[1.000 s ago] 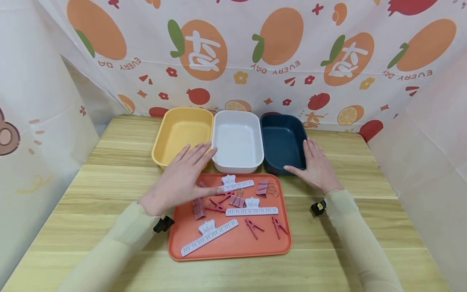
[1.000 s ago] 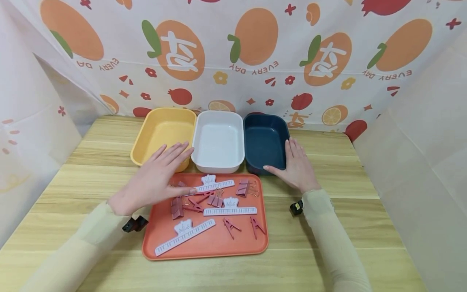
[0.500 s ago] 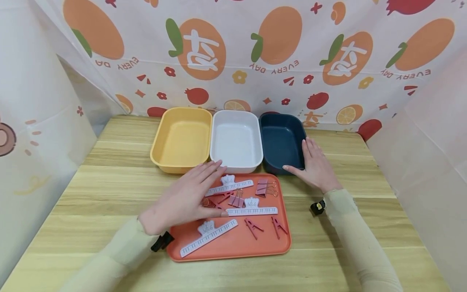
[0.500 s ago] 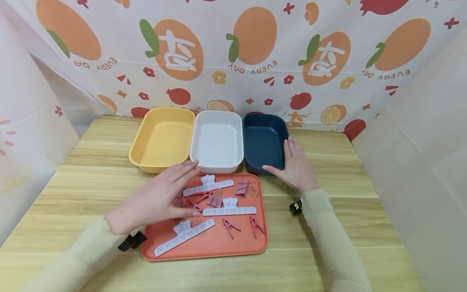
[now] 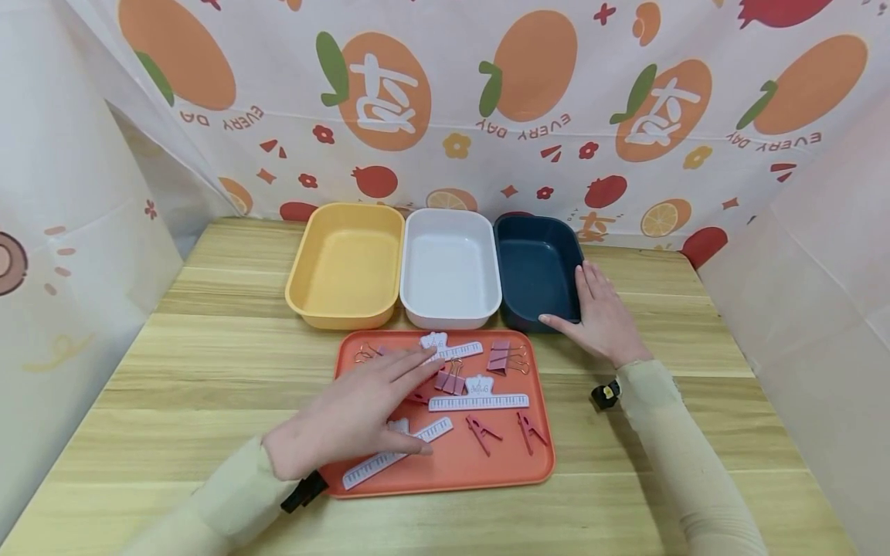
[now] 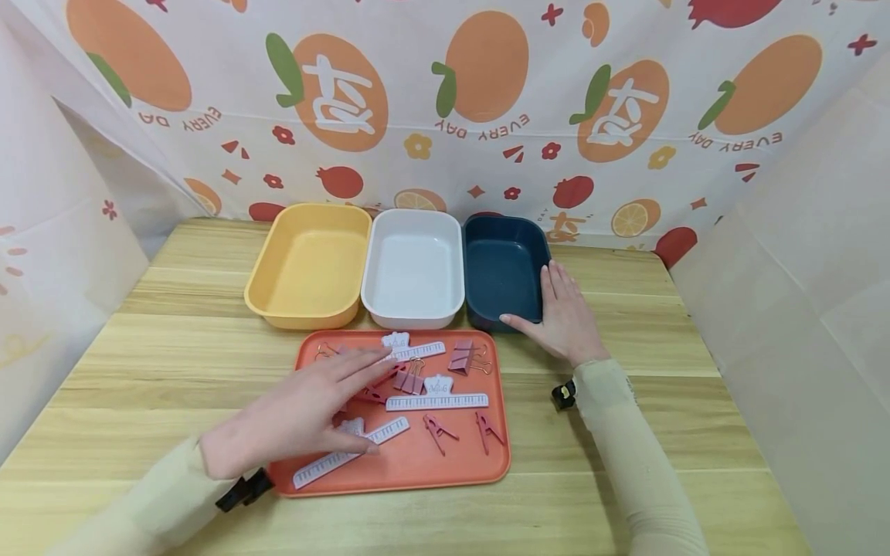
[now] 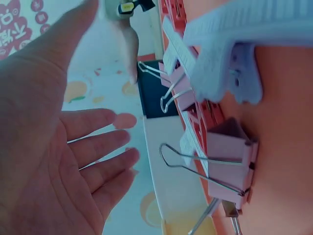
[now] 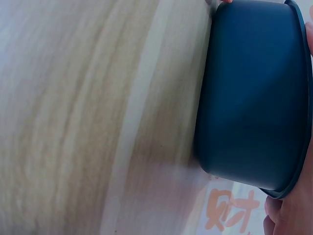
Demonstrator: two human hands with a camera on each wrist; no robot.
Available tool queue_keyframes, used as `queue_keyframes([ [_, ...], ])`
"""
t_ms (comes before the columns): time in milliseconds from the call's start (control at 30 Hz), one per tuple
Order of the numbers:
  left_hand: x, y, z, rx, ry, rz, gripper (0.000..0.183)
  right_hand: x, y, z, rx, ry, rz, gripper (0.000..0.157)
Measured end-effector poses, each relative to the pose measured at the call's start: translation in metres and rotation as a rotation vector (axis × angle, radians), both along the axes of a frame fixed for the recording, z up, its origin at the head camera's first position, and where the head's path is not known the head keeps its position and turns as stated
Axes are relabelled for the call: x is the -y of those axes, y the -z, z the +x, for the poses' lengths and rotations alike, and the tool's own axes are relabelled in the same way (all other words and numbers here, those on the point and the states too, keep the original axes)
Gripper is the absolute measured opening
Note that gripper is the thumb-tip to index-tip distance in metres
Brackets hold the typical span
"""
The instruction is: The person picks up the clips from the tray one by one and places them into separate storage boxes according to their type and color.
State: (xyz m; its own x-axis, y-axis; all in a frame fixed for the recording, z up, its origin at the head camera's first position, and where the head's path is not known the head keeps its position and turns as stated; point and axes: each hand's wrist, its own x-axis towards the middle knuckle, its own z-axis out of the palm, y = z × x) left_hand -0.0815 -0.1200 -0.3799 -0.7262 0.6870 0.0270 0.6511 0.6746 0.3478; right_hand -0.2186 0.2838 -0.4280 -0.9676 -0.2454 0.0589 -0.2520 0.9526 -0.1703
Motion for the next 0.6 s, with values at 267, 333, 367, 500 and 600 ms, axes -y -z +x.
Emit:
queue_keyframes([
  [267, -0.006, -0.005, 0.011, 0.039, 0.081, -0.064, 0.081, 0.0, -0.001, 0.0, -0.006, -0.002, 0.022, 0.12],
  [333, -0.007, -0.005, 0.013, 0.043, 0.099, -0.058, 0.073, 0.0, -0.001, 0.0, -0.006, -0.002, 0.021, 0.12],
  [367, -0.007, -0.005, 0.015, 0.042, 0.109, -0.058, 0.07, 0.0, -0.001, 0.0, -0.007, -0.001, 0.02, 0.119],
  [500, -0.009, -0.001, 0.017, 0.029, 0.133, -0.06, 0.059, 0.0, -0.001, 0.0, -0.01, 0.0, 0.02, 0.119],
  [600, -0.009, 0.001, 0.018, 0.024, 0.138, -0.076, 0.055, 0.0, -0.001, 0.0, -0.012, -0.001, 0.02, 0.119],
])
